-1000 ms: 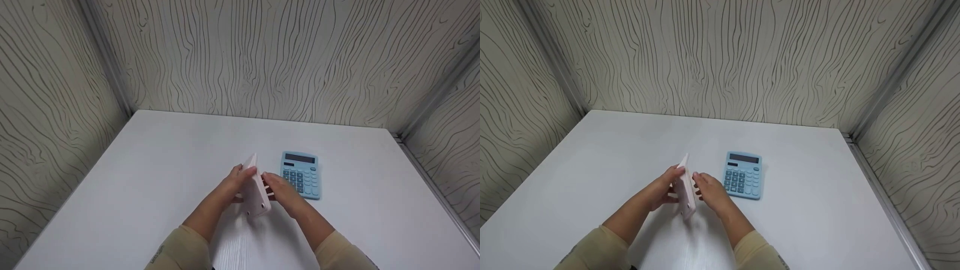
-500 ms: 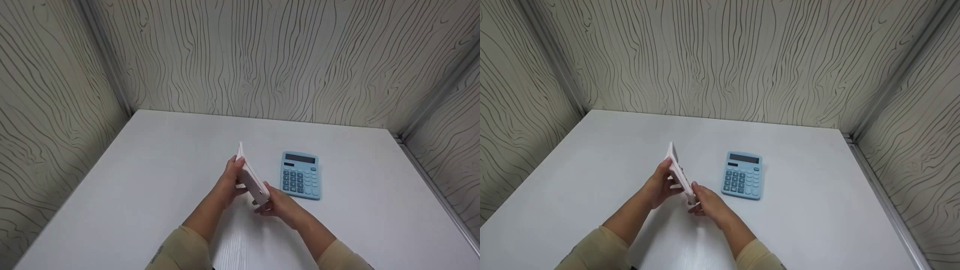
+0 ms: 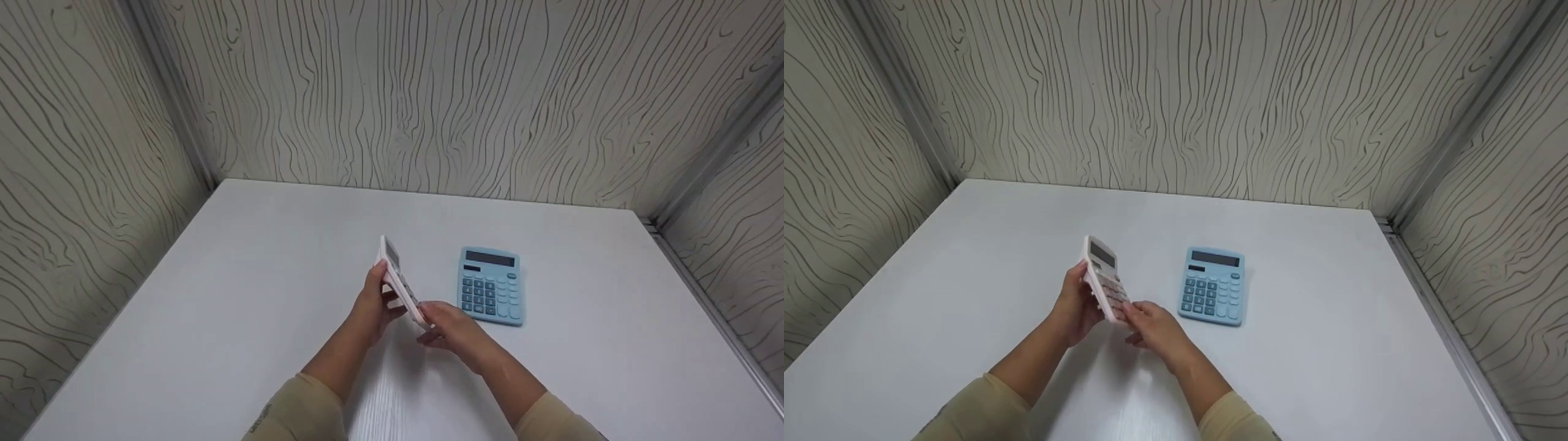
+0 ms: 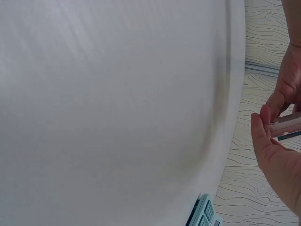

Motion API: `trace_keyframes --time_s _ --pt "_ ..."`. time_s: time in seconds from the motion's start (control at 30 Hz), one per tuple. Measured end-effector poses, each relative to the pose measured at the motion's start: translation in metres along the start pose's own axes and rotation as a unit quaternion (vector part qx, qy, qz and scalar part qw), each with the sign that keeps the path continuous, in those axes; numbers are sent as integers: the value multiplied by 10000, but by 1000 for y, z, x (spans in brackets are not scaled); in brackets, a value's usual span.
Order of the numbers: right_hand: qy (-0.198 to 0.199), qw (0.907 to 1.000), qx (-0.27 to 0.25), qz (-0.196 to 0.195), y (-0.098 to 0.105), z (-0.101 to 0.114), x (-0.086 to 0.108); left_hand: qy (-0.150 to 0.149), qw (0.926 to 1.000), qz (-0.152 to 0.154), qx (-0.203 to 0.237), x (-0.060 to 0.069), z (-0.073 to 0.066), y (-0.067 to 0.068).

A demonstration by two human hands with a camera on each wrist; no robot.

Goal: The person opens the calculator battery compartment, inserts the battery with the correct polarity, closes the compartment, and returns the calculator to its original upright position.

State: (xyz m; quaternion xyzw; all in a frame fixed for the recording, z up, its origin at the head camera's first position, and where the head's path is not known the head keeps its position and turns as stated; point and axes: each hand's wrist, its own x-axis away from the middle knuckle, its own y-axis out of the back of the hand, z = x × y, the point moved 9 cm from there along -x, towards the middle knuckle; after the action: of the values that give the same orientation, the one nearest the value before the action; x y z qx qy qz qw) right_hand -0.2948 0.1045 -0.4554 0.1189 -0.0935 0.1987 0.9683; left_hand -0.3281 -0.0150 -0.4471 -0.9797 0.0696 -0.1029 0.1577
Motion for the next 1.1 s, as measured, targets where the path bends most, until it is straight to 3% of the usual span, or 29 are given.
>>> trace_keyframes --time_s 0.13,0.4,0.63,0.77,0.93,1.1 --pt "-96 9996 70 -272 5 -2 -3 10 10000 -51 -1 -1 4 2" --pt "-245 9972 133 -687 15 -3 -8 -73 9983 -240 -535 -3 6 10" --pt "-308 9906 593 -1191 29 -3 -14 -297 9938 -357 -1009 -6 0 19" --pt "-409 9847 891 -1440 35 -2 -17 -383 9869 -623 -1437 -9 -5 30" --pt "-453 9797 1273 -1480 37 0 -23 -297 9816 -1121 -1519 -16 -4 48" --pt "-345 9666 2107 -1417 33 3 -32 -256 9712 -1544 -1798 -21 1 62"
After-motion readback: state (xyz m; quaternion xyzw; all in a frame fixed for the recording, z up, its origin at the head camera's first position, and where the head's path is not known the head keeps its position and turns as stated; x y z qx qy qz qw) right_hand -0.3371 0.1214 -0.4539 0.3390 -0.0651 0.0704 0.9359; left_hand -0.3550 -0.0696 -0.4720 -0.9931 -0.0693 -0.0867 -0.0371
